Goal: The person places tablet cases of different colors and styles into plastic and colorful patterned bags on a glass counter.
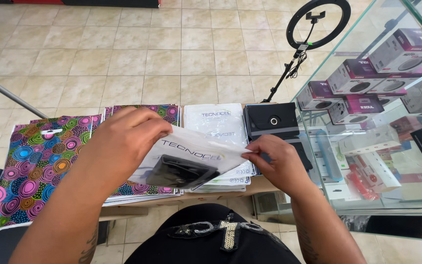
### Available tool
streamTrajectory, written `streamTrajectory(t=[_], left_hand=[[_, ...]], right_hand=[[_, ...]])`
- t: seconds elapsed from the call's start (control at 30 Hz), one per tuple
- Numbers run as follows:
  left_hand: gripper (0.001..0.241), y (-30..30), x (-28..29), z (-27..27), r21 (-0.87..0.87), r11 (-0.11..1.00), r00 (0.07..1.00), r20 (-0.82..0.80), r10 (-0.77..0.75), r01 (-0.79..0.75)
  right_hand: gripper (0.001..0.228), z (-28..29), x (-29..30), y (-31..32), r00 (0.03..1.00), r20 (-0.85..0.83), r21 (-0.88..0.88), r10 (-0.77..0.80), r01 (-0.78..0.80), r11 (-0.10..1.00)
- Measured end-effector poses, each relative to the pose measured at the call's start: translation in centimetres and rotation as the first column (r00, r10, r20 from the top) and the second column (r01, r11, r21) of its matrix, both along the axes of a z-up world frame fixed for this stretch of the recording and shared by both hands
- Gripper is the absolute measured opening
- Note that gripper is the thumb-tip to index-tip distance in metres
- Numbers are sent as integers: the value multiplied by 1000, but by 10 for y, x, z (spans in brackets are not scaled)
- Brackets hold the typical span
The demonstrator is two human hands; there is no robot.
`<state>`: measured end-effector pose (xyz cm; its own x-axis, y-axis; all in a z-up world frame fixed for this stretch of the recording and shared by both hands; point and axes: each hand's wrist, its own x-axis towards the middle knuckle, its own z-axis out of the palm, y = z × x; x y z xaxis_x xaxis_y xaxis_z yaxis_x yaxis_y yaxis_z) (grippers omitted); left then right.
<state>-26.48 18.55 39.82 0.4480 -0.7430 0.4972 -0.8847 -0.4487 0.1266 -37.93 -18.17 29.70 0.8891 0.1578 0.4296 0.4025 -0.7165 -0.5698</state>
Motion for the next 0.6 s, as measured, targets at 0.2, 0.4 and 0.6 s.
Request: streamTrajectory(t=[0.2,0.4,0.6], left_hand=[[16,-3,-5,2,-127,990,998,-8,-57,55],[26,-4,-9,4,-153,985,996,17,-83,84],[21,-5,-14,2,-140,988,989,140,-49,69]], right_hand=[[12,14,3,11,999,3,-75,-37,37,997],[7,11,17,27,991,129,15,39,-41,999],[5,9,24,41,985,172,-38,12,-6,999]])
